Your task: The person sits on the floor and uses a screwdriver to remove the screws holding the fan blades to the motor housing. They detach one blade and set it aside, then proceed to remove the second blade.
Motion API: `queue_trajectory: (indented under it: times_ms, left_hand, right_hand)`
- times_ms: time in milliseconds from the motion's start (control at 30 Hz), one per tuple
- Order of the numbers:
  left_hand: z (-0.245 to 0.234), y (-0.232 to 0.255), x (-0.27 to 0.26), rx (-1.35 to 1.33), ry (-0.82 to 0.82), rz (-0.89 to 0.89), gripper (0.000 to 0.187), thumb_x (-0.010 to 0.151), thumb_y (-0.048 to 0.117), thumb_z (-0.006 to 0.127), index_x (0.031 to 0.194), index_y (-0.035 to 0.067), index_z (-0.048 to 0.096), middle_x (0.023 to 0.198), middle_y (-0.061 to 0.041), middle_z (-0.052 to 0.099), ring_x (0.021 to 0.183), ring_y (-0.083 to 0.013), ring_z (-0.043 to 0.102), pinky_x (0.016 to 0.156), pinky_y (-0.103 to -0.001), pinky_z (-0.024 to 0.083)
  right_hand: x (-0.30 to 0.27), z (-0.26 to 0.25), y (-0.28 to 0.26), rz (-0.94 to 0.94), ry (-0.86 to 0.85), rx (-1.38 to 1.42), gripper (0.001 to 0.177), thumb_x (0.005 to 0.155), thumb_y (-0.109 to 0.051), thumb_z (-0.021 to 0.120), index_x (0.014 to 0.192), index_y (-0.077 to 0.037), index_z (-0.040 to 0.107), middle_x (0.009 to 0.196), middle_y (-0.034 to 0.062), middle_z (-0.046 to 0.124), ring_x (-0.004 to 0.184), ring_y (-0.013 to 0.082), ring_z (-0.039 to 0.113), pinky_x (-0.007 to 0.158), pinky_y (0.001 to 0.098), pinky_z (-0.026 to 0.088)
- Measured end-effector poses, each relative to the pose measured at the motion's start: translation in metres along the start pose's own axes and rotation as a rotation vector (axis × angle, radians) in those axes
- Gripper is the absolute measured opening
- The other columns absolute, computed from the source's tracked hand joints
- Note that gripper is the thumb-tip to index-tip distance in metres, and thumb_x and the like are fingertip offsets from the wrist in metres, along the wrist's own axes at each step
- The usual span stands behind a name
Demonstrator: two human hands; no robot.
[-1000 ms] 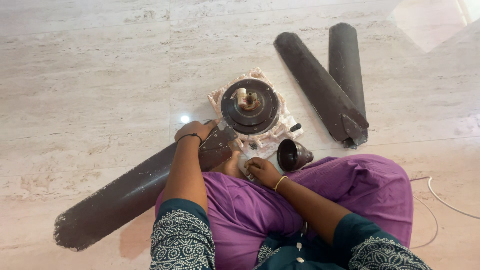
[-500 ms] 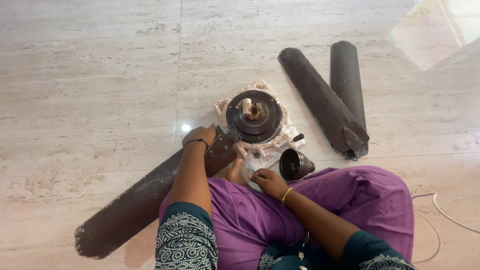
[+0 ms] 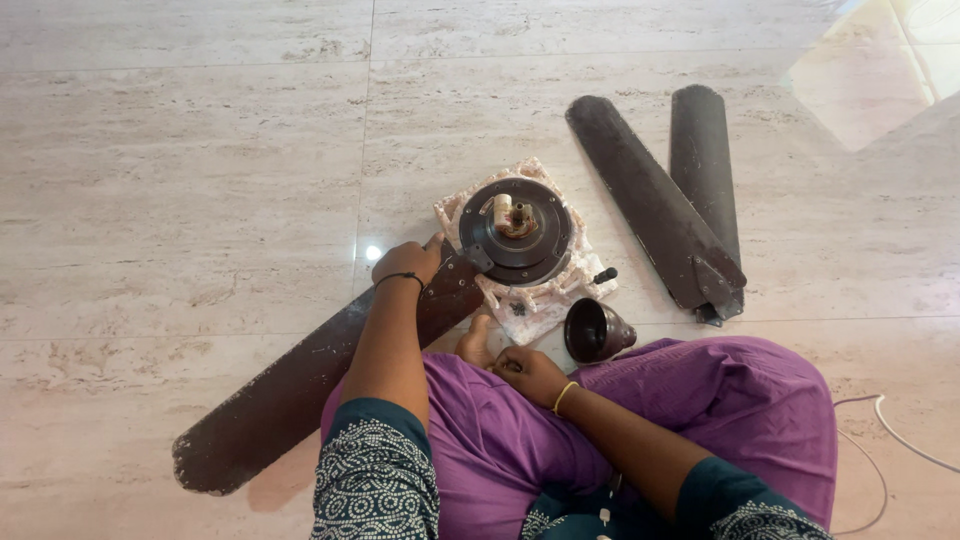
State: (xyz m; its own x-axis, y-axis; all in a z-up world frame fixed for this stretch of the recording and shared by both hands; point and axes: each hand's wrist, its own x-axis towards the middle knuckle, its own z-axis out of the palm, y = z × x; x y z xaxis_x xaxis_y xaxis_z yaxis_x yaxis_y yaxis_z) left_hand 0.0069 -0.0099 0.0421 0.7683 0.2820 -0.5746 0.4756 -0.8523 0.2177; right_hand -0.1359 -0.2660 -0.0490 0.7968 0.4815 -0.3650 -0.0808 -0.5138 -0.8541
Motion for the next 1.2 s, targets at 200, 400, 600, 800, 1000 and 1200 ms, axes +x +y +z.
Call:
queue_trajectory:
  times_ms: [200,400,600,800,1000,1200]
  left_hand:
    - [0.003,-0.001,0.002,-0.038,0.056,0.071,0.080,0.101,0.069,0.023,0.126,0.009,0.069,0.130,-0.019,0.067,0.124,-0.0355,0.062,0.103,-0.048,0.049]
    - [0.011,0.000,0.015,-0.094,0.076,0.109,0.075,0.106,0.060,0.019,0.123,0.007,0.070,0.128,-0.019,0.069,0.122,-0.0367,0.064,0.104,-0.049,0.048]
    - [0.014,-0.004,0.021,-0.082,0.075,0.088,0.072,0.104,0.059,0.021,0.124,0.009,0.068,0.129,-0.018,0.066,0.122,-0.0355,0.062,0.102,-0.049,0.048]
    - [0.010,-0.006,0.017,-0.107,0.014,0.083,0.065,0.102,0.060,0.033,0.122,0.012,0.071,0.127,-0.016,0.069,0.120,-0.0345,0.064,0.100,-0.048,0.050]
    - [0.006,-0.010,0.019,-0.165,0.088,0.014,0.063,0.096,0.067,0.050,0.114,0.012,0.075,0.118,-0.015,0.073,0.113,-0.0325,0.068,0.092,-0.045,0.054]
    - [0.005,-0.014,0.025,-0.177,0.148,-0.020,0.059,0.093,0.067,0.055,0.111,0.015,0.076,0.114,-0.013,0.073,0.109,-0.0319,0.070,0.088,-0.045,0.055]
  right_hand:
    - [0.007,-0.001,-0.002,-0.023,-0.042,0.007,0.025,0.093,-0.029,0.068,0.096,-0.005,0.074,0.091,0.0100,0.076,0.082,0.0182,0.068,0.081,0.0329,0.054]
    - [0.014,0.001,0.011,0.002,-0.046,0.069,0.021,0.093,-0.024,0.069,0.093,-0.003,0.071,0.086,0.0073,0.072,0.078,0.0144,0.063,0.075,0.0303,0.052]
    - [0.018,0.004,0.019,-0.037,-0.028,0.078,0.021,0.093,-0.023,0.071,0.090,-0.002,0.068,0.083,0.0048,0.067,0.076,0.0120,0.058,0.071,0.0290,0.050]
    - [0.018,0.002,0.022,-0.001,-0.057,0.098,0.020,0.095,-0.023,0.069,0.091,-0.003,0.068,0.081,0.0038,0.066,0.074,0.0107,0.056,0.069,0.0279,0.048]
    - [0.016,0.001,0.020,0.019,-0.060,0.101,0.020,0.094,-0.023,0.071,0.092,-0.003,0.068,0.080,0.0030,0.065,0.074,0.0101,0.054,0.068,0.0275,0.047]
    - [0.015,0.000,0.019,0.015,-0.054,0.118,0.020,0.094,-0.023,0.072,0.092,-0.003,0.067,0.082,0.0021,0.067,0.076,0.0089,0.057,0.071,0.0260,0.049]
